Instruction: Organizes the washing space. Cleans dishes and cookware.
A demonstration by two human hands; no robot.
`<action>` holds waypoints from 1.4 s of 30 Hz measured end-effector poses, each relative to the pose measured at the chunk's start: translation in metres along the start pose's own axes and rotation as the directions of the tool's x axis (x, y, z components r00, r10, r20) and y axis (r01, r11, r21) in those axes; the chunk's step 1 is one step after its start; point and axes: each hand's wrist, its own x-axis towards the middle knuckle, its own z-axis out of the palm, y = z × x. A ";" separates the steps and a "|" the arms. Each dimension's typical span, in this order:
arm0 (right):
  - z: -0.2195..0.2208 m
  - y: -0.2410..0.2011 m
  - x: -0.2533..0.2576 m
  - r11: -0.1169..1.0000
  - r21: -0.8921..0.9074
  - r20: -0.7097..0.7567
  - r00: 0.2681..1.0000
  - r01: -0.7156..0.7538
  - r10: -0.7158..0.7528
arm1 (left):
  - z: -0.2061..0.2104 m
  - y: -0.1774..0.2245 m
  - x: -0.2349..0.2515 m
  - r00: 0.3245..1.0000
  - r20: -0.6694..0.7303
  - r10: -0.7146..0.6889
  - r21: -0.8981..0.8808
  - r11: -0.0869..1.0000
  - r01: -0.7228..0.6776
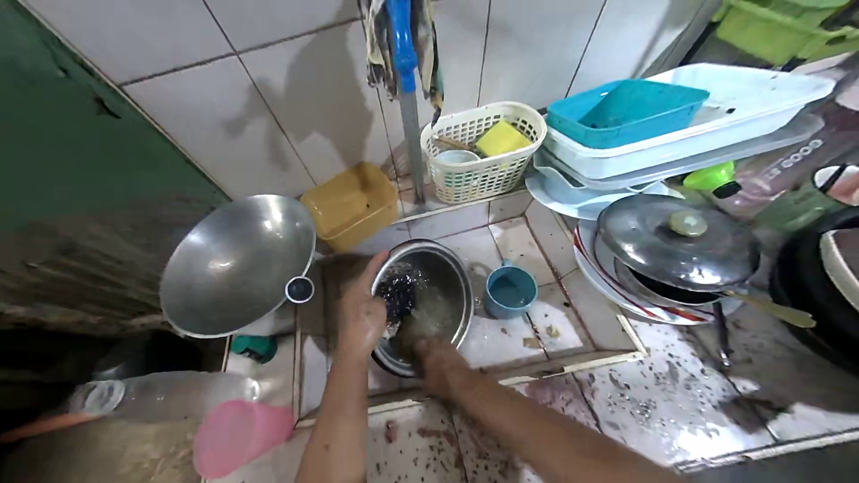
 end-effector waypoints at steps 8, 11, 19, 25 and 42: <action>0.003 -0.019 -0.011 0.898 0.370 -0.125 0.970 0.239 -0.207 | 0.000 0.001 0.004 0.997 -0.053 -0.053 0.083 0.995 0.057; -0.018 0.051 -0.001 0.917 -0.269 -0.068 0.944 0.295 -0.324 | -0.010 -0.008 0.016 0.998 0.015 -0.057 0.086 0.995 0.056; -0.021 0.010 0.003 0.986 0.029 -0.044 0.985 0.167 -0.166 | 0.015 -0.026 0.000 0.964 -0.230 -0.135 -0.009 0.991 0.137; 0.000 -0.004 -0.006 0.791 0.539 -0.118 0.955 0.291 -0.271 | 0.005 0.000 -0.003 0.993 -0.103 -0.066 0.085 0.994 0.075; -0.047 0.009 0.054 0.974 -0.219 0.101 0.994 0.053 -0.032 | -0.010 0.002 0.027 0.992 -0.004 -0.127 0.245 0.962 0.124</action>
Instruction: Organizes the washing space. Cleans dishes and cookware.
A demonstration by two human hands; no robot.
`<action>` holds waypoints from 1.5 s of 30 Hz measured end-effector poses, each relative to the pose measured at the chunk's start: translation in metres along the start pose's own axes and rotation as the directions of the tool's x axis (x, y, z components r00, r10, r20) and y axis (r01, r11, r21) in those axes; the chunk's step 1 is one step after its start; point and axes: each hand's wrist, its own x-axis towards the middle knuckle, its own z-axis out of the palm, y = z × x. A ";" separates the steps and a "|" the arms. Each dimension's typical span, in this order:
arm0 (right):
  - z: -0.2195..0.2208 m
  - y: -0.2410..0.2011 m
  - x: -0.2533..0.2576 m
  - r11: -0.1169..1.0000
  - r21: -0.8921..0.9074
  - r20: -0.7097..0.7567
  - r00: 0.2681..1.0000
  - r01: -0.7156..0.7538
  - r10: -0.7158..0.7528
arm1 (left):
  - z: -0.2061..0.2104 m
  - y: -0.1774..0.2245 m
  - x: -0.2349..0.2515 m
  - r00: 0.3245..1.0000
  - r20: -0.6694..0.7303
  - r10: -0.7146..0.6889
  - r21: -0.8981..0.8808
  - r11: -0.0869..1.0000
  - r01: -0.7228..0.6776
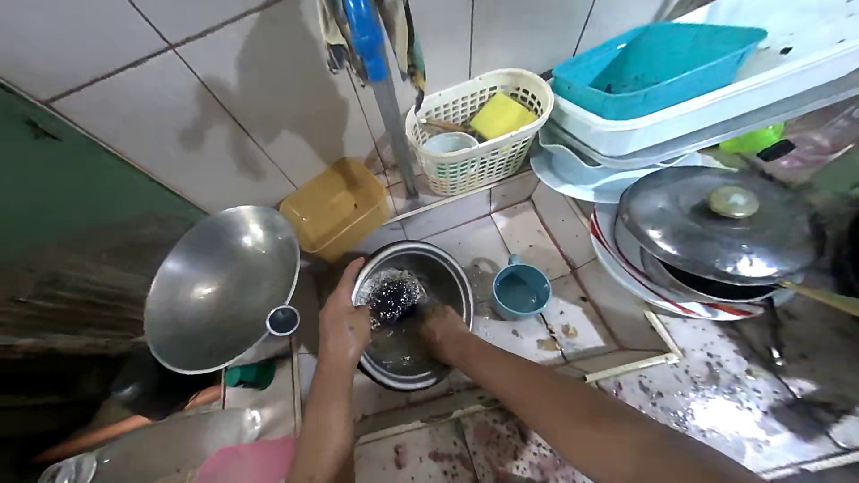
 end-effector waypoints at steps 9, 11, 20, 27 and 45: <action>-0.033 0.004 -0.006 0.974 0.205 -0.080 0.990 -0.099 0.117 | 0.007 -0.017 0.001 0.998 -0.045 -0.041 -0.075 0.996 0.038; -0.038 -0.010 -0.025 0.980 0.073 0.131 0.976 -0.186 0.176 | 0.007 -0.009 0.000 0.998 -0.032 -0.056 -0.072 0.996 0.054; -0.018 0.018 0.020 0.883 0.400 -0.555 0.832 0.247 0.019 | 0.008 -0.008 -0.003 0.996 -0.051 -0.072 -0.071 0.995 0.069; -0.004 0.012 0.027 0.929 0.370 -0.298 0.950 0.023 0.095 | 0.008 -0.011 -0.002 0.993 -0.069 -0.098 -0.123 0.988 0.089; -0.007 0.000 0.063 0.882 0.297 -0.698 0.713 0.365 -0.061 | 0.013 0.006 -0.007 0.995 -0.064 -0.077 -0.102 0.992 0.070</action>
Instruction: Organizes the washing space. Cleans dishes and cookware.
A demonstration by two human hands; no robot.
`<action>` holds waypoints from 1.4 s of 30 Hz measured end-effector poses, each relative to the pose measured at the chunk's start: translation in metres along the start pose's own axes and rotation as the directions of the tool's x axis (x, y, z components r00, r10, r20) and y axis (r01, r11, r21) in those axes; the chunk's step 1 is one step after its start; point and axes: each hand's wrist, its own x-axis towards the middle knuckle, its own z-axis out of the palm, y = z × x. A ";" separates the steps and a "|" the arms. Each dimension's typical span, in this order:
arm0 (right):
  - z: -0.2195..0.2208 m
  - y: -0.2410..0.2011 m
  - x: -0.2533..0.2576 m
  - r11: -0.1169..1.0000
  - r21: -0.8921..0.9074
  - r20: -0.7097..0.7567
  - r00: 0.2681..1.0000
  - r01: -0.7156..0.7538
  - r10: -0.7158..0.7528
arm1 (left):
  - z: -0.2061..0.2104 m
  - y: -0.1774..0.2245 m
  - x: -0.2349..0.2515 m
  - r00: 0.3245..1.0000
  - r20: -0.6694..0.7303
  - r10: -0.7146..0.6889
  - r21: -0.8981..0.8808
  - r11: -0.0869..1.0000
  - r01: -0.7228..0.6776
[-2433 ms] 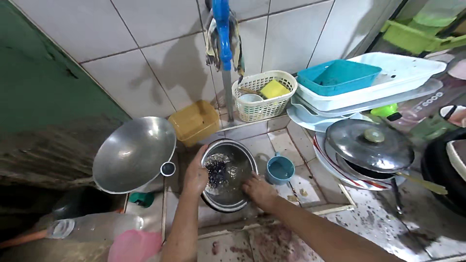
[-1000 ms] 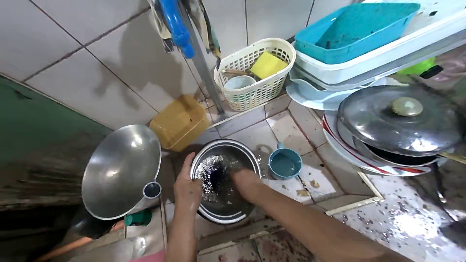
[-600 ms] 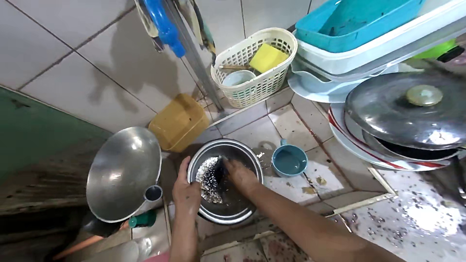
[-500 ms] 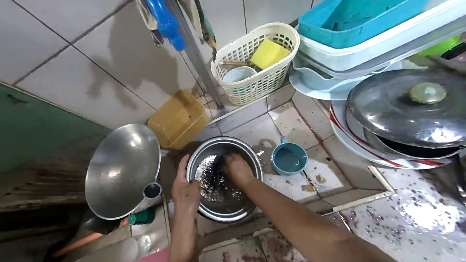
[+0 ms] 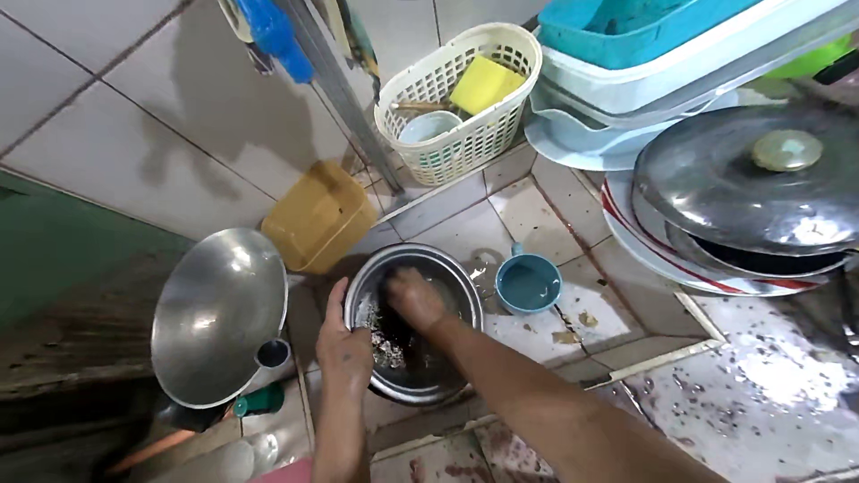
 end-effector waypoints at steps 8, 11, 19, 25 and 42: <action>0.022 -0.030 -0.039 0.962 0.172 0.219 0.944 0.211 -0.246 | -0.006 -0.016 0.006 1.000 -0.009 -0.018 -0.006 1.000 0.017; 0.021 -0.014 -0.026 0.917 0.097 0.154 0.904 0.388 -0.399 | -0.005 -0.011 0.004 0.999 -0.019 -0.031 0.012 0.999 0.031; 0.003 -0.002 0.004 0.899 0.131 -0.069 0.901 -0.417 0.428 | -0.002 -0.015 -0.003 0.996 -0.043 -0.073 -0.039 0.997 0.072; 0.028 -0.038 -0.023 0.962 0.248 -0.034 0.994 0.113 -0.107 | -0.005 -0.009 0.001 0.999 0.017 -0.033 0.023 0.999 0.033; 0.026 -0.027 -0.034 0.955 0.233 0.117 0.970 0.183 -0.215 | -0.001 -0.016 0.009 0.999 0.005 -0.054 -0.073 0.996 0.054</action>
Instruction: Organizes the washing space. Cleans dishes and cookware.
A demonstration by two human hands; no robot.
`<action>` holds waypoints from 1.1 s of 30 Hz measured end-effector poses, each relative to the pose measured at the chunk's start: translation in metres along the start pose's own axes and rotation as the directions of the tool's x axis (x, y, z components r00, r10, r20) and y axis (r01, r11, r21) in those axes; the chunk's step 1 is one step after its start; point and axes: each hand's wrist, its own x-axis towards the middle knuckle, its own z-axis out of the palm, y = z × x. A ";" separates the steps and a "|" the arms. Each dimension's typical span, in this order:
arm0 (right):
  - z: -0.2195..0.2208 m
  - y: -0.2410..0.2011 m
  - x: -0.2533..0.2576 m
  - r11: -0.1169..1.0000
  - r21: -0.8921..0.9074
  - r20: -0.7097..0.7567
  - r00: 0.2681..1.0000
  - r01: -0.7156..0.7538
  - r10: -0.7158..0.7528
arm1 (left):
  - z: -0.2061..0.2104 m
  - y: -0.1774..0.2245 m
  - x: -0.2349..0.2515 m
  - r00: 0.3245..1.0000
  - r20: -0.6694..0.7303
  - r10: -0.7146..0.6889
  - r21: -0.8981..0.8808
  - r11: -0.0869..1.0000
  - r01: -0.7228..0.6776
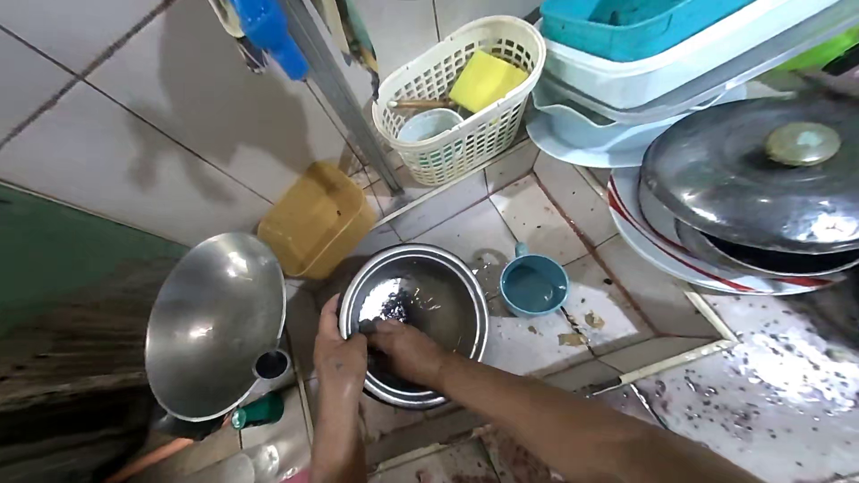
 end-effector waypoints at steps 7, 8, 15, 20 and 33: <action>-0.037 0.024 0.038 0.963 -0.211 -0.123 0.982 -0.165 0.141 | 0.004 0.013 -0.006 1.000 -0.019 -0.020 0.036 0.999 0.021; -0.041 0.027 0.037 0.933 -0.192 -0.176 0.946 -0.303 0.271 | 0.004 0.012 -0.009 0.999 -0.021 -0.024 0.023 0.999 0.024; -0.009 0.009 -0.006 0.961 -0.036 -0.054 0.961 -0.274 0.272 | 0.004 0.003 0.000 1.000 -0.004 0.030 0.059 0.998 -0.030; -0.026 0.042 -0.002 0.992 -0.122 -0.050 0.998 -0.034 0.028 | 0.003 0.004 -0.003 0.999 -0.010 0.041 0.023 0.999 -0.041; -0.030 0.013 0.035 0.976 -0.125 -0.137 0.977 -0.181 0.163 | 0.006 0.002 -0.005 1.000 -0.025 0.010 -0.009 1.000 -0.010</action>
